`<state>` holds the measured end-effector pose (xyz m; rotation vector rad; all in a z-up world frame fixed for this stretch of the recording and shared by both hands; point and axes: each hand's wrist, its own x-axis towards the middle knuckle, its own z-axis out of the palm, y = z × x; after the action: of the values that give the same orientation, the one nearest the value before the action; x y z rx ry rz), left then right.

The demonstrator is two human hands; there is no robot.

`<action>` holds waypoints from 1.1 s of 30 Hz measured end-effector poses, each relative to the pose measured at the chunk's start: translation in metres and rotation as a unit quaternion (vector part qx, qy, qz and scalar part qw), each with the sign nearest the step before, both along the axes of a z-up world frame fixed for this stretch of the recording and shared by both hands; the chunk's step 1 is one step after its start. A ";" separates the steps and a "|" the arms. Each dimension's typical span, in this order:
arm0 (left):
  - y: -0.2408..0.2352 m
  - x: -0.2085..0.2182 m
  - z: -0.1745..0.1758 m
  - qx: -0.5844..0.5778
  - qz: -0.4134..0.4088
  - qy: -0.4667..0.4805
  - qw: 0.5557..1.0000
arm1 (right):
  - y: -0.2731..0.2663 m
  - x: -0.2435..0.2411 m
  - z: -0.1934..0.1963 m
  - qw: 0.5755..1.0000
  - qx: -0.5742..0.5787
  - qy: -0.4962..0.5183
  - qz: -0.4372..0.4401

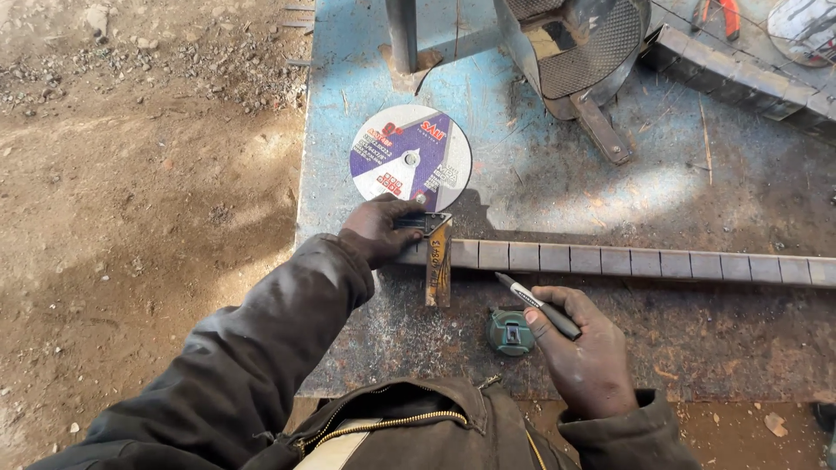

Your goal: Measuring and marking a metal square tube using a tape measure and a square

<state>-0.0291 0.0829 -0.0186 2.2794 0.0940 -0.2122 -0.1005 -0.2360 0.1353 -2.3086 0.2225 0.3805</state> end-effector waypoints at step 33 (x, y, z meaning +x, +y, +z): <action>0.008 0.000 -0.018 0.006 -0.015 -0.055 0.998 | 0.057 0.029 -0.014 0.994 0.043 -0.058 0.088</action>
<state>-0.0294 0.0912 -0.0365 2.3002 0.0030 -0.1008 -0.0715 -0.1791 0.1214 -2.2629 -0.0543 0.3364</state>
